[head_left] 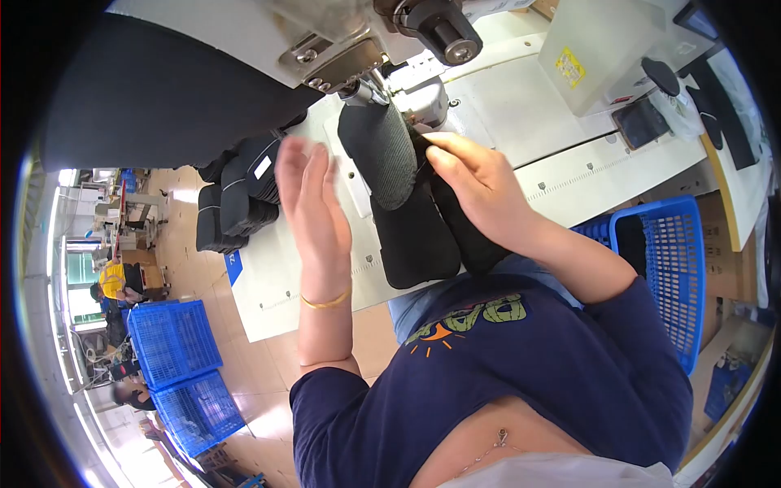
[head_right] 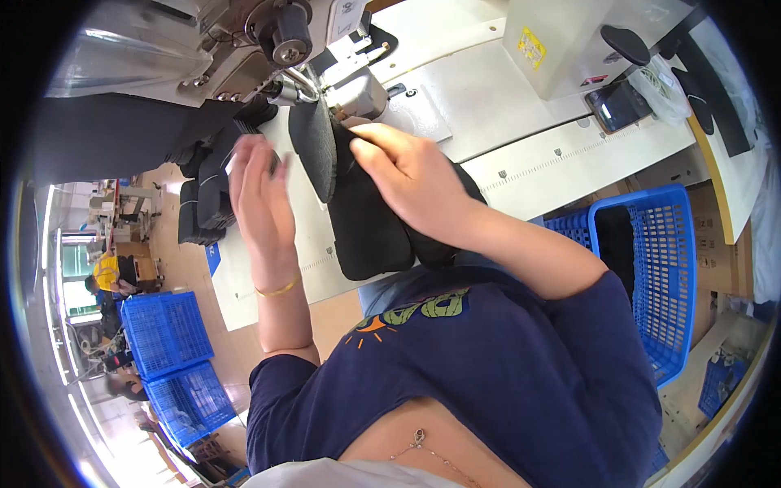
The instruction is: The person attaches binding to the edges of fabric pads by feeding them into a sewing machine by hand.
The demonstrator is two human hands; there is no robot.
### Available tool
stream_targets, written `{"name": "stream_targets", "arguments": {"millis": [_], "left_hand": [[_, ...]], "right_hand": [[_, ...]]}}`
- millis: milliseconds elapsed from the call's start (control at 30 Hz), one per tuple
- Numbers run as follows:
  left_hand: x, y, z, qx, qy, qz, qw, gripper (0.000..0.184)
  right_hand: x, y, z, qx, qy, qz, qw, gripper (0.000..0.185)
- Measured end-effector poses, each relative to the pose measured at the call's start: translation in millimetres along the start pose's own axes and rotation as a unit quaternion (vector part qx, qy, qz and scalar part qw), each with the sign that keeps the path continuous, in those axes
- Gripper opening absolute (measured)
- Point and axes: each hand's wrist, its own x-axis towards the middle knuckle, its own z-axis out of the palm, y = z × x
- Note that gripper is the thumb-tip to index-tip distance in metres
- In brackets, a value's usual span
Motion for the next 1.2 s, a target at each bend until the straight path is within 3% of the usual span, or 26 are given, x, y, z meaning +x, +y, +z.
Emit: {"name": "stream_targets", "arguments": {"millis": [33, 67, 133, 233, 367, 400, 433, 500, 533, 567, 600, 667, 767, 800, 900, 933, 1033, 1067, 1100, 1133, 1167, 1200], "left_hand": [[8, -4, -11, -0.102, -0.024, -0.125, 0.987, 0.037], [16, -9, -15, -0.115, -0.057, -0.166, 0.978, 0.035], [32, -12, -8, -0.14, -0.126, -0.246, 0.951, 0.031], [58, 14, 21, 0.027, -0.099, -0.145, 0.984, 0.028], [234, -94, -53, 0.066, -0.056, -0.036, 0.996, 0.026], [221, -88, -45, 0.232, -0.115, 0.058, 0.964, 0.027], [207, -81, -36, 0.381, -0.141, 0.169, 0.898, 0.029], [161, -76, -27, 0.545, -0.161, 0.269, 0.777, 0.03], [98, -32, 9, 0.507, -0.137, 0.218, 0.823, 0.04], [65, -38, -2, 0.542, -0.094, 0.159, 0.82, 0.055], [33, -27, -5, 0.527, -0.152, 0.045, 0.835, 0.07], [-19, -39, -29, 0.501, -0.224, -0.035, 0.835, 0.077], [-53, -33, -17, 0.551, -0.222, 0.056, 0.802, 0.086], [-58, -35, -15, 0.592, -0.197, 0.143, 0.768, 0.085], [-69, -30, -3, 0.641, -0.147, 0.278, 0.7, 0.079], [-73, -31, -6, 0.651, -0.152, 0.244, 0.702, 0.071], [-65, -22, -4, 0.387, -0.122, 0.089, 0.91, 0.063], [-62, -7, 0, 0.202, -0.083, -0.004, 0.976, 0.062], [-56, 14, 7, 0.139, -0.032, -0.06, 0.988, 0.053], [-53, 27, 2, -0.009, -0.042, -0.148, 0.988, 0.046], [-51, 34, -2, -0.157, -0.052, -0.23, 0.959, 0.039], [-50, 30, 3, -0.19, -0.062, -0.224, 0.954, 0.029]], "right_hand": [[-4, 7, -9, -0.086, 0.01, -0.035, 0.996, 0.023], [-7, 20, -18, -0.193, 0.026, -0.091, 0.977, 0.025], [-20, 34, -34, -0.324, 0.035, -0.089, 0.941, 0.037], [-35, 44, -47, -0.384, 0.016, -0.055, 0.922, 0.05], [-46, 46, -44, -0.405, 0.004, -0.011, 0.914, 0.057], [-47, 48, -43, -0.405, 0.0, 0.001, 0.914, 0.057], [-47, 50, -44, -0.405, -0.003, 0.014, 0.914, 0.057], [-46, 55, -44, -0.398, -0.002, 0.016, 0.917, 0.057], [-48, 57, -44, -0.39, 0.002, 0.006, 0.921, 0.057], [-49, 59, -44, -0.382, 0.005, -0.002, 0.924, 0.056], [-50, 61, -43, -0.382, 0.013, -0.018, 0.924, 0.055], [-51, 64, -42, -0.384, 0.025, -0.05, 0.922, 0.052], [-52, 63, -39, -0.39, 0.036, -0.083, 0.916, 0.043], [-51, 63, -38, -0.398, 0.041, -0.1, 0.911, 0.039], [-45, 60, -41, -0.394, 0.06, -0.148, 0.905, 0.03], [-41, 57, -44, -0.374, 0.065, -0.162, 0.911, 0.026], [-33, 40, -48, -0.279, 0.124, -0.204, 0.93, 0.019], [-32, 32, -47, -0.243, 0.155, -0.209, 0.935, 0.019], [-32, 25, -46, -0.206, 0.187, -0.212, 0.937, 0.018], [-30, 19, -41, -0.133, 0.167, -0.194, 0.958, 0.02], [-29, 12, -36, -0.058, 0.15, -0.174, 0.971, 0.021], [-24, 7, -25, 0.007, 0.129, -0.162, 0.978, 0.021]]}}
